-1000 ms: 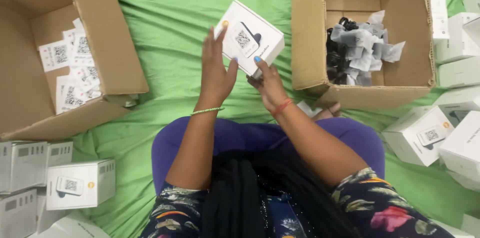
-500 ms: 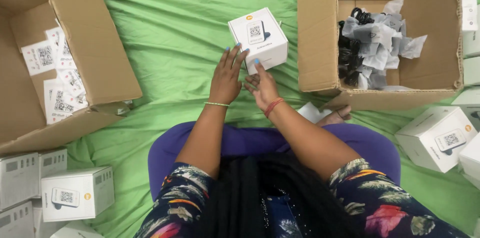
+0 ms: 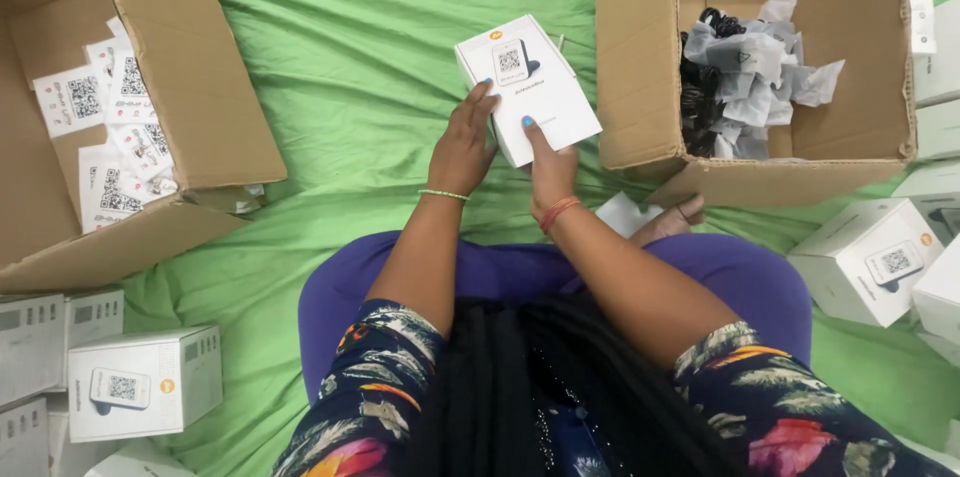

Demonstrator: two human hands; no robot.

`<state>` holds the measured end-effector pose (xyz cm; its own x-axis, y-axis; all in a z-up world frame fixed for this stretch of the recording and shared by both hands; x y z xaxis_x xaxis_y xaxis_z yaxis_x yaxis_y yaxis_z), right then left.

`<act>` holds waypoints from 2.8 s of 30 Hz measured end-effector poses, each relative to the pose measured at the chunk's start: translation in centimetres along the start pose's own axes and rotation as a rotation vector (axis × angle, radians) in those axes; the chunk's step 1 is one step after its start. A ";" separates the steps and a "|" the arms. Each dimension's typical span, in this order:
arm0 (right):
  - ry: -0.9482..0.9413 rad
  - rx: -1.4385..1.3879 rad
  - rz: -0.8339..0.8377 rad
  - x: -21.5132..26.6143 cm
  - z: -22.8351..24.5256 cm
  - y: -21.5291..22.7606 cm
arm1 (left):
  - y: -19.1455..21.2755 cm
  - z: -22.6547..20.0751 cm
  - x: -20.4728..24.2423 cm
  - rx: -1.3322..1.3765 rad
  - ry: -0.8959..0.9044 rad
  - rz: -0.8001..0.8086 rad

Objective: The person packs small electronic items or accessories into retail boxes.

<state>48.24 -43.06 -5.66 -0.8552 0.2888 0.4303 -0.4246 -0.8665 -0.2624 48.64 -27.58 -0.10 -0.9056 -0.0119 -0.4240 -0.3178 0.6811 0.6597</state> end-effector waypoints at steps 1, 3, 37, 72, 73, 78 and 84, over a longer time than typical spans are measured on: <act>0.084 0.021 0.015 -0.6 -0.1 0.4 | 0.0 -0.6 0.0 -0.052 -0.047 0.042; 0.166 0.045 0.029 -1.4 0.4 0.9 | 0.5 -2.0 -0.2 -0.103 -0.091 0.084; 1.114 1.423 0.469 4.8 4.9 -7.0 | 1.1 2.0 -2.4 0.526 0.190 -0.232; 1.348 1.710 0.466 -3.5 2.4 -11.5 | 2.4 2.0 -4.0 0.570 0.243 -0.224; 1.349 1.685 0.484 -3.1 2.7 -11.5 | 2.3 2.3 -3.9 0.571 0.258 -0.233; 1.349 1.609 0.543 0.2 6.1 -11.4 | 2.7 3.2 -3.9 0.656 0.396 -0.241; 1.526 1.695 0.569 2.9 11.0 -9.9 | 2.1 2.9 -3.8 0.789 0.303 -0.183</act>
<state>53.24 -38.11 7.69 -0.6164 -0.7204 -0.3179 -0.3089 -0.1501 0.9392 52.20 -23.98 1.10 -0.9307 -0.2890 -0.2241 -0.2794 0.9573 -0.0740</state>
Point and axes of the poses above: each hand's wrist, its own x-axis away from the middle knuckle, its own y-axis out of the back of the hand, z = x × y, the point moved 8 cm from there along -x, towards the middle knuckle, and after that the axes turned 10 degrees about -z, right-handed, at the moved point
